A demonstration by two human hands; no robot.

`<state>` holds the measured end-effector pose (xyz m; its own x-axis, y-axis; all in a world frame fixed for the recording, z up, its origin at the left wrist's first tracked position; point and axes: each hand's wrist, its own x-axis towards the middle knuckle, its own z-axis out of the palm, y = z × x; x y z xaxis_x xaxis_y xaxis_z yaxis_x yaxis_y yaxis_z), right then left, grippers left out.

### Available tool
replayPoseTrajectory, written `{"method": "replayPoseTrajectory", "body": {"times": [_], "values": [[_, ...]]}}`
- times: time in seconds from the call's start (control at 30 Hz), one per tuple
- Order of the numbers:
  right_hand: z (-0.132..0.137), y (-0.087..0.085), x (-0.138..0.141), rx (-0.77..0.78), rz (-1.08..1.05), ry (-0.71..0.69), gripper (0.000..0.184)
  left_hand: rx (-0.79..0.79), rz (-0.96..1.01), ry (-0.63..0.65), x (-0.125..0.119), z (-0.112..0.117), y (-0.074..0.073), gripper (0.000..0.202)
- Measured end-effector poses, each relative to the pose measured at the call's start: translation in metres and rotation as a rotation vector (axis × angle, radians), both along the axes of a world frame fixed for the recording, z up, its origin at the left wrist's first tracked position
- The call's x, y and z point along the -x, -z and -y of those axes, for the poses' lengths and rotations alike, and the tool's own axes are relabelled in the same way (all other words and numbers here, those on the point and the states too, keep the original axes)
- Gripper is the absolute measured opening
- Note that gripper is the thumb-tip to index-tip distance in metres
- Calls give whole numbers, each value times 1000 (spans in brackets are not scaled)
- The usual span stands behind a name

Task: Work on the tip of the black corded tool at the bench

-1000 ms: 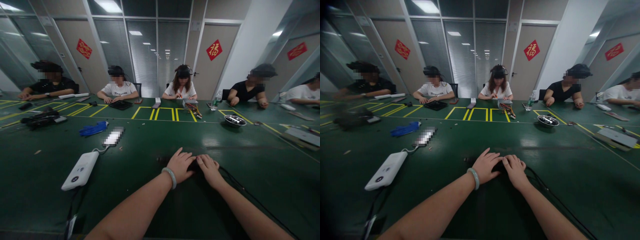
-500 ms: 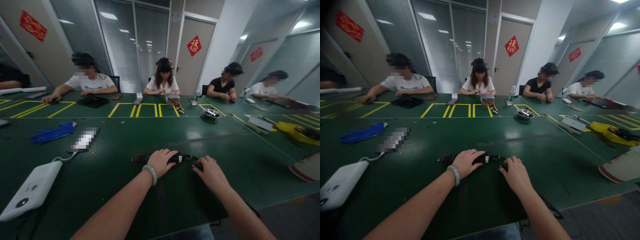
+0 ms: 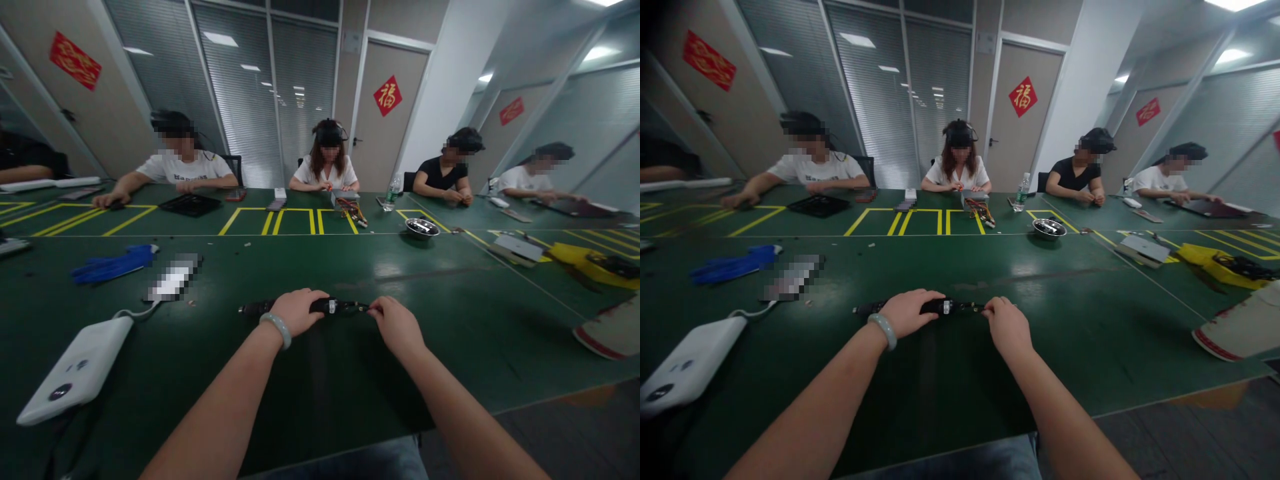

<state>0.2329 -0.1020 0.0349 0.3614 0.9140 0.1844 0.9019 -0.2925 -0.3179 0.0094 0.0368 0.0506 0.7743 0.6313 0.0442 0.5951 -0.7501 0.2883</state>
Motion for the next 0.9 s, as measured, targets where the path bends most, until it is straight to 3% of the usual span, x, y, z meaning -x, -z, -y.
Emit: {"method": "replayPoseTrajectory", "body": {"times": [0.13, 0.23, 0.37, 0.53, 0.7, 0.9], "values": [[-25, 0, 3, 30, -75, -52, 12, 20, -25, -1, 8, -1, -7, 40], [-30, 7, 5, -7, -76, -85, 11, -58, 34, 48, 0, 10, -7, 34], [-27, 15, 7, -100, -54, -183, 10, -153, 143, 19, -26, 27, 4, 31], [-29, 20, -4, -103, 20, -256, 11, -221, 123, -27, -53, 33, 23, 24], [-31, 24, -12, -131, 50, -294, 11, -231, 109, -4, -56, 28, 30, 14], [-26, 27, 10, -102, 79, -220, 10, -235, 147, 72, -52, 23, 32, 7]]}}
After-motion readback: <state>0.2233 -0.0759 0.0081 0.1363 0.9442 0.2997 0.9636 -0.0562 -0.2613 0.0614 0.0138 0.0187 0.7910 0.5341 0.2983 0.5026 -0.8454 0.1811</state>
